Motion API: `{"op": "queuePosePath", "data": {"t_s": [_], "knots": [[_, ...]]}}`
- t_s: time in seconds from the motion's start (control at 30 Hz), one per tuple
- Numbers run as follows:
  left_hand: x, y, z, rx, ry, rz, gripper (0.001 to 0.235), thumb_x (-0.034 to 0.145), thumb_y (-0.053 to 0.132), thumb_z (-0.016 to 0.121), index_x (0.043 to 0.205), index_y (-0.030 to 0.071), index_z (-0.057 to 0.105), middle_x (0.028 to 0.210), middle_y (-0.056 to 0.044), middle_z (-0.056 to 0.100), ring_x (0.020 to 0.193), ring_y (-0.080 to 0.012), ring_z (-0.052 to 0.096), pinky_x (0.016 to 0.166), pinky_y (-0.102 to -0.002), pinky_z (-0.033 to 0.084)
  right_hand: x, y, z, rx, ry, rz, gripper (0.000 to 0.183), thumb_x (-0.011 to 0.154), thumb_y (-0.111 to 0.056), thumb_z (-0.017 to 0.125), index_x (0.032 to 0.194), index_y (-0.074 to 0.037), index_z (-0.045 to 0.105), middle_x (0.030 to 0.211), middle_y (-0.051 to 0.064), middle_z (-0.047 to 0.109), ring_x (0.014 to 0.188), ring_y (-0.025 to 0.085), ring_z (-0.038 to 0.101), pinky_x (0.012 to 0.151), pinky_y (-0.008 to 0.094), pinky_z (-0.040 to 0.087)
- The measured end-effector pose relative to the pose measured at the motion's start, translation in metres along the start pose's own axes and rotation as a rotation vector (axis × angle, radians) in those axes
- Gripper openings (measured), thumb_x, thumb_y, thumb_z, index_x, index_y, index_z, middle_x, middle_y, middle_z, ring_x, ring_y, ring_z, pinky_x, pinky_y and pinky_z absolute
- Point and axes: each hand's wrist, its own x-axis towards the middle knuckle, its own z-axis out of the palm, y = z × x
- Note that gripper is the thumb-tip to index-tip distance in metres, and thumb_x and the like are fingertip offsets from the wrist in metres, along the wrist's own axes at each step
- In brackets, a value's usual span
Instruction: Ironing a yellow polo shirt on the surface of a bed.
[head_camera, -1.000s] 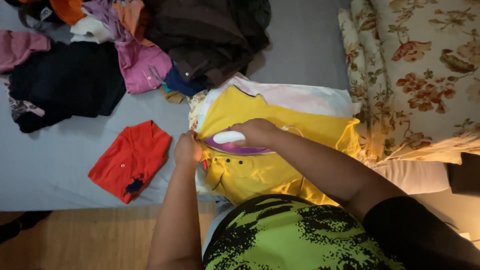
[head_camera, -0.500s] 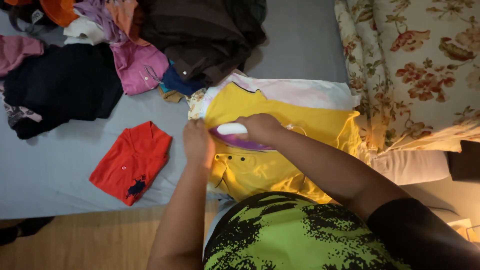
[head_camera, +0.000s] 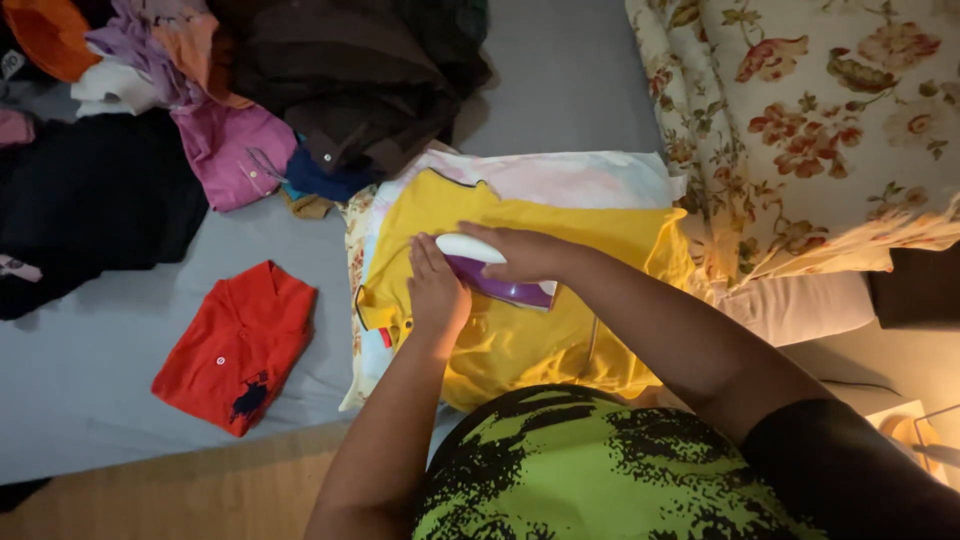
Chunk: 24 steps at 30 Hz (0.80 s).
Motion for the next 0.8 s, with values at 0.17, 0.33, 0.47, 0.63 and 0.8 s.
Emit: {"op": "queuePosePath", "data": {"t_s": [0.17,0.33,0.47,0.63,0.8], "knots": [[0.000,0.003,0.005,0.025,-0.085,-0.066,0.103,0.094,0.027,0.067,0.164,-0.002,-0.002,0.169,-0.027,0.015,0.157,-0.0404,0.022,0.118,-0.056,0.036,-0.010,0.010,0.002,-0.027,-0.001,-0.116,0.064,0.102,-0.020,0.049,0.162,-0.022,0.024,0.154,0.028,0.045,0.139,0.053,0.042,0.116,0.061,0.035],[0.003,-0.004,0.027,0.096,-0.062,-0.058,0.104,0.090,0.037,0.067,0.164,-0.002,0.006,0.168,-0.026,0.019,0.157,-0.0406,0.020,0.119,-0.058,0.033,-0.003,0.025,0.011,-0.109,0.040,-0.072,0.064,0.103,-0.024,0.047,0.163,-0.031,0.023,0.156,0.020,0.047,0.141,0.043,0.046,0.115,0.053,0.039],[-0.009,0.011,0.013,0.216,-0.176,-0.081,0.086,0.100,0.046,0.054,0.165,0.003,0.016,0.172,-0.024,0.008,0.160,-0.0416,0.006,0.121,-0.060,0.023,-0.006,0.043,0.021,-0.073,0.062,0.029,0.066,0.104,-0.028,0.045,0.163,-0.035,0.017,0.156,0.019,0.045,0.140,0.042,0.046,0.116,0.054,0.039],[-0.028,0.034,-0.022,0.175,-0.209,-0.053,0.074,0.105,0.036,0.047,0.168,0.018,0.012,0.175,-0.016,-0.006,0.159,-0.0429,-0.006,0.122,-0.066,0.015,-0.014,0.052,0.030,-0.053,0.122,0.089,0.068,0.103,-0.027,0.046,0.164,-0.034,0.017,0.158,0.017,0.043,0.141,0.040,0.047,0.115,0.053,0.039],[-0.026,0.038,-0.024,0.243,-0.259,-0.058,0.069,0.106,0.035,0.041,0.168,0.025,0.013,0.175,-0.011,-0.006,0.158,-0.0459,-0.007,0.119,-0.070,0.014,-0.017,0.072,0.029,-0.039,0.178,0.197,0.070,0.104,-0.034,0.045,0.164,-0.041,0.011,0.153,0.020,0.048,0.141,0.037,0.047,0.116,0.051,0.038]]}}
